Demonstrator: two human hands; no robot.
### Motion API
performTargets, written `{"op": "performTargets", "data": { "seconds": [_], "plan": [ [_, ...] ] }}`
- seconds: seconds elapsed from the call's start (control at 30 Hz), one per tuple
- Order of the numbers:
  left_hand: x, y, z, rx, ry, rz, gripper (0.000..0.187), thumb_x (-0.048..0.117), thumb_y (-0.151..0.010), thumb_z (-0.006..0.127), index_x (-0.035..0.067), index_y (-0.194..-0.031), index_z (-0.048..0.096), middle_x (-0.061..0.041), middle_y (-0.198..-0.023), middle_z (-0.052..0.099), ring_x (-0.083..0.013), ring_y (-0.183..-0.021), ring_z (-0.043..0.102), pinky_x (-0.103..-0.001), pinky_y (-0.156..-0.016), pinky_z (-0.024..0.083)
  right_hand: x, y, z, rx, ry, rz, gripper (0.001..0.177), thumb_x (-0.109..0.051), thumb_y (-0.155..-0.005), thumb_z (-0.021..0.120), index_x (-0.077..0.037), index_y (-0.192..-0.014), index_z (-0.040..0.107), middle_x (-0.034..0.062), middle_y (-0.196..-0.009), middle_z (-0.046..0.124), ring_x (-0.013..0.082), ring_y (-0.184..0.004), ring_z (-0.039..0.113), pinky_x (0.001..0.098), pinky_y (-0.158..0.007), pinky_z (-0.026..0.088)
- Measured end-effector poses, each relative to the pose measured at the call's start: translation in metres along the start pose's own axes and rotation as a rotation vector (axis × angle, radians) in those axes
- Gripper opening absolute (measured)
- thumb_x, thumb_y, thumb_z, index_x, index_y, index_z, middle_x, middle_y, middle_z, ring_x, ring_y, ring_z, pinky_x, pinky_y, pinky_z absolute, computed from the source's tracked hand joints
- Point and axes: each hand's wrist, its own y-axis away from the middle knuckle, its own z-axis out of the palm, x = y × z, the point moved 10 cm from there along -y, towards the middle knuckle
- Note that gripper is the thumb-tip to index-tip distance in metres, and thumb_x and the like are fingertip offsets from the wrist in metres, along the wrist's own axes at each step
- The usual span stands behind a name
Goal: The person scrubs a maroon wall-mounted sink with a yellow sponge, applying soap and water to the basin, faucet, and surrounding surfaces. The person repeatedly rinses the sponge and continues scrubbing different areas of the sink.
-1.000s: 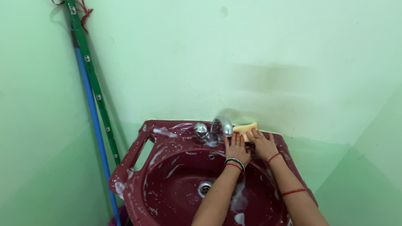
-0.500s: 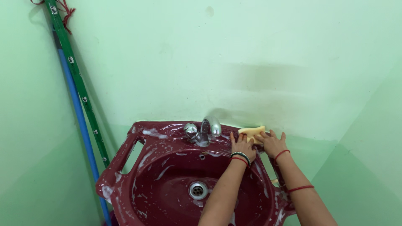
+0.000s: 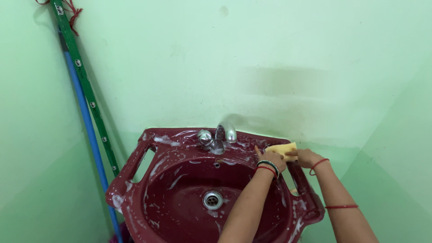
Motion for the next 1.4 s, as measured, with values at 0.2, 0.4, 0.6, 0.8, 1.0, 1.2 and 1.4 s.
{"op": "performTargets", "data": {
  "seconds": [0.2,0.4,0.6,0.8,1.0,1.2,1.4],
  "plan": [
    [0.020,0.025,0.004,0.001,0.002,0.038,0.042,0.026,-0.096,0.045,0.020,-0.123,0.075,-0.006,-0.135,0.069,-0.0261,-0.134,0.057,-0.073,-0.123,-0.008,0.019,0.018,0.023,-0.050,-0.189,-0.088,0.088,0.018,-0.082,0.033,-0.038,-0.146,0.057,0.0097,-0.150,0.058,0.0266,-0.130,0.060,0.0404,-0.114,0.047],
    [0.032,0.056,0.007,0.028,0.030,0.064,0.041,0.028,-0.094,0.048,0.021,-0.122,0.077,-0.007,-0.137,0.066,-0.0288,-0.136,0.054,-0.072,-0.123,-0.008,0.004,0.094,0.015,-0.020,-0.019,-0.037,0.088,0.013,-0.084,0.035,-0.043,-0.150,0.052,0.0089,-0.144,0.064,0.0295,-0.123,0.068,0.0401,-0.109,0.053],
    [0.048,0.084,0.016,0.015,0.020,0.107,0.039,0.033,-0.092,0.054,0.020,-0.122,0.075,-0.008,-0.137,0.066,-0.0305,-0.135,0.055,-0.071,-0.122,-0.006,-0.003,0.168,0.015,-0.063,-0.209,0.085,0.099,0.019,-0.075,0.043,-0.042,-0.152,0.047,0.0106,-0.146,0.061,0.0330,-0.128,0.063,0.0462,-0.100,0.061],
    [0.061,0.114,0.023,0.009,0.033,0.160,0.038,0.030,-0.093,0.052,0.023,-0.120,0.077,-0.009,-0.133,0.069,-0.0291,-0.131,0.060,-0.072,-0.123,-0.001,-0.015,0.212,0.018,0.104,-0.172,-0.103,0.093,0.020,-0.072,0.045,-0.035,-0.147,0.050,0.0051,-0.146,0.063,0.0290,-0.132,0.061,0.0399,-0.106,0.052],
    [0.067,0.136,0.024,0.026,0.063,0.191,0.038,0.032,-0.095,0.051,0.028,-0.123,0.076,-0.010,-0.130,0.070,-0.0311,-0.128,0.060,-0.071,-0.123,0.000,-0.006,0.234,0.044,0.276,-0.189,-0.079,0.082,0.016,-0.079,0.045,-0.029,-0.147,0.047,0.0068,-0.153,0.047,0.0313,-0.132,0.058,0.0390,-0.106,0.052],
    [0.079,0.162,0.025,0.031,-0.001,0.264,0.036,0.028,-0.095,0.049,0.029,-0.120,0.076,-0.011,-0.122,0.073,-0.0299,-0.122,0.064,-0.071,-0.123,0.004,-0.025,0.279,0.041,0.446,-0.241,-0.122,0.089,0.019,-0.067,0.051,-0.026,-0.144,0.046,0.0119,-0.157,0.037,0.0365,-0.135,0.051,0.0411,-0.104,0.051],
    [0.083,0.181,0.026,0.077,-0.035,0.308,0.036,0.027,-0.097,0.049,0.027,-0.118,0.078,-0.012,-0.114,0.075,-0.0303,-0.113,0.069,-0.067,-0.127,0.009,-0.035,0.311,0.048,0.430,-0.159,0.025,0.096,0.016,-0.067,0.056,-0.035,-0.147,0.042,0.0046,-0.160,0.036,0.0334,-0.136,0.049,0.0425,-0.101,0.054]
  ]
}}
